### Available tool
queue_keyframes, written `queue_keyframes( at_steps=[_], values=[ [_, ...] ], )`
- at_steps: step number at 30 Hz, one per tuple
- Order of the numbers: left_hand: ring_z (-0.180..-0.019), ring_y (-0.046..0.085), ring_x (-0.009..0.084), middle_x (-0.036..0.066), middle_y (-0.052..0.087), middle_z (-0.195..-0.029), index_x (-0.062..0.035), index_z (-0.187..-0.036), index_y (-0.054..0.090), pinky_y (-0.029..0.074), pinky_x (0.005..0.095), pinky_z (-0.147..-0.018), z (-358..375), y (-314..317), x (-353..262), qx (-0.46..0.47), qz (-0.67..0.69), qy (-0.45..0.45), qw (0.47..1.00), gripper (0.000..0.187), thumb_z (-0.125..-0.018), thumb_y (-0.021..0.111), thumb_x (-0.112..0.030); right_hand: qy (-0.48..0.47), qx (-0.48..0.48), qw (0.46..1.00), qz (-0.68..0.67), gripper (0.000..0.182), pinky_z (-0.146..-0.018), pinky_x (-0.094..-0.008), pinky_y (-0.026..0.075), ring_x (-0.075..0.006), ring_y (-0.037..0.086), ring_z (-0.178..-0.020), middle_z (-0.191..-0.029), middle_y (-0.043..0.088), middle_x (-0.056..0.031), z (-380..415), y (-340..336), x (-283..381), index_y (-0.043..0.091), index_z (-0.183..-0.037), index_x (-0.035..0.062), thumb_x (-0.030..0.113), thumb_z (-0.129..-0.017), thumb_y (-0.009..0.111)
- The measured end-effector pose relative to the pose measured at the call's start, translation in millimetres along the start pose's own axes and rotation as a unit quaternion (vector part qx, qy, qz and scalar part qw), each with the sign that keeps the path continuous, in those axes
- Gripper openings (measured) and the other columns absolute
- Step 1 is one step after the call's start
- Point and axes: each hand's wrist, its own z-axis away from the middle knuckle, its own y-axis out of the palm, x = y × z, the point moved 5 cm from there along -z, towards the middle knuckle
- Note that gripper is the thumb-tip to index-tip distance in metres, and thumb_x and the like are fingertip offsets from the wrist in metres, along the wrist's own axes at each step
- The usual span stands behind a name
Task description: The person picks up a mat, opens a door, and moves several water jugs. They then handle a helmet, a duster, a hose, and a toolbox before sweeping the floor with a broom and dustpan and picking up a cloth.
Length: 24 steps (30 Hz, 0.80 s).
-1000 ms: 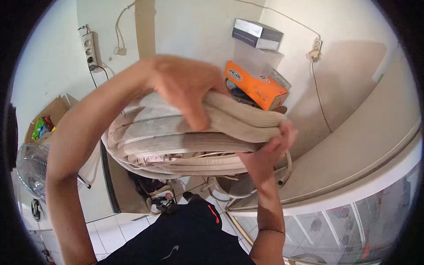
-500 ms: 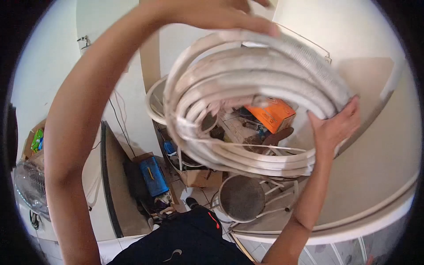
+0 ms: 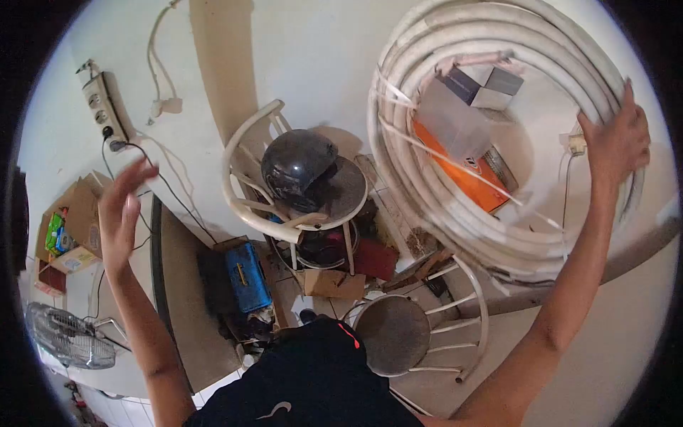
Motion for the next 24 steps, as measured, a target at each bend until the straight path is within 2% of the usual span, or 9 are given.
queue_keyframes(
  at_steps=[3, 6, 8, 11, 13, 15, 17, 22, 24],
  values=[
    [-0.103, 0.055, 0.0254, 0.019, 0.060, -0.105, 0.0070, -0.116, 0.051, 0.036, 0.0389, -0.094, 49, 22, 37, 0.028, 0.097, -0.083, 0.991, 0.064, -0.081, 0.054, -0.046, 0.009, 0.004, 1.000, -0.016, 0.091, -0.084, -0.0582, 0.034, -0.0362, 0.040, -0.114, -0.127, 0.041, -0.0131, 3, 39, 55, 0.028, -0.136, 0.0315, 0.046, -0.060, 0.076],
    [-0.102, 0.055, 0.0250, 0.017, 0.061, -0.104, 0.0065, -0.116, 0.051, 0.037, 0.0382, -0.093, 100, 48, 68, 0.079, 0.105, -0.159, 0.978, 0.068, -0.079, 0.056, -0.051, 0.035, 0.112, 0.993, -0.030, 0.088, -0.086, -0.0616, 0.030, -0.0373, 0.037, -0.116, -0.129, 0.036, -0.0152, 14, 89, 108, 0.030, -0.134, 0.0303, 0.044, -0.061, 0.076],
    [-0.101, 0.056, 0.0241, 0.016, 0.062, -0.101, 0.0051, -0.117, 0.051, 0.039, 0.0369, -0.091, 130, 64, 84, 0.087, 0.130, -0.227, 0.961, 0.065, -0.080, 0.057, -0.048, 0.055, 0.153, 0.985, -0.050, 0.087, -0.084, -0.0589, 0.028, -0.0365, 0.035, -0.114, -0.127, 0.036, -0.0153, 29, 113, 141, 0.032, -0.133, 0.0271, 0.041, -0.060, 0.077],
    [-0.095, 0.059, 0.0220, 0.016, 0.063, -0.098, 0.0034, -0.118, 0.050, 0.045, 0.0349, -0.084, 204, 88, 132, 0.031, 0.217, -0.363, 0.906, 0.055, -0.084, 0.057, -0.039, 0.080, 0.178, 0.976, -0.099, 0.087, -0.085, -0.0552, 0.026, -0.0352, 0.034, -0.111, -0.122, 0.038, -0.0156, 55, 146, 177, 0.034, -0.132, 0.0227, 0.038, -0.059, 0.079],
    [-0.091, 0.060, 0.0229, 0.016, 0.062, -0.098, 0.0042, -0.117, 0.049, 0.047, 0.0357, -0.080, 265, 103, 156, 0.012, 0.197, -0.465, 0.863, 0.061, -0.085, 0.053, -0.047, 0.101, 0.183, 0.970, -0.126, 0.088, -0.086, -0.0542, 0.024, -0.0346, 0.034, -0.110, -0.119, 0.038, -0.0158, 78, 169, 197, 0.035, -0.131, 0.0209, 0.037, -0.057, 0.080],
    [-0.087, 0.061, 0.0220, 0.016, 0.062, -0.096, 0.0036, -0.118, 0.049, 0.048, 0.0340, -0.075, 338, 116, 173, -0.016, 0.209, -0.533, 0.820, 0.059, -0.085, 0.054, -0.045, 0.126, 0.183, 0.964, -0.145, 0.089, -0.088, -0.0539, 0.022, -0.0344, 0.034, -0.110, -0.117, 0.039, -0.0160, 102, 194, 209, 0.035, -0.130, 0.0197, 0.036, -0.056, 0.081],
    [-0.087, 0.061, 0.0231, 0.015, 0.063, -0.096, 0.0022, -0.118, 0.050, 0.048, 0.0355, -0.076, 391, 121, 168, -0.057, 0.217, -0.625, 0.748, 0.056, -0.085, 0.056, -0.042, 0.159, 0.186, 0.959, -0.146, 0.088, -0.088, -0.0503, 0.023, -0.0331, 0.035, -0.108, -0.116, 0.038, -0.0158, 125, 203, 218, 0.037, -0.127, 0.0196, 0.036, -0.054, 0.082],
    [-0.090, 0.061, 0.0245, 0.015, 0.063, -0.093, -0.0008, -0.121, 0.046, 0.047, 0.0394, -0.076, 479, 117, 137, -0.130, 0.180, -0.748, 0.625, 0.062, -0.083, 0.054, -0.048, 0.226, 0.236, 0.940, -0.102, 0.087, -0.086, -0.0470, 0.025, -0.0319, 0.036, -0.106, -0.112, 0.039, -0.0140, 200, 246, 219, 0.037, -0.125, 0.0200, 0.035, -0.052, 0.083],
    [-0.089, 0.061, 0.0274, 0.017, 0.063, -0.094, -0.0001, -0.120, 0.045, 0.048, 0.0406, -0.076, 490, 113, 130, -0.138, 0.189, -0.741, 0.630, 0.065, -0.081, 0.057, -0.050, 0.251, 0.252, 0.929, -0.102, 0.087, -0.085, -0.0468, 0.026, -0.0317, 0.036, -0.106, -0.110, 0.039, -0.0127, 234, 251, 223, 0.037, -0.124, 0.0200, 0.033, -0.052, 0.083]
  ],
)
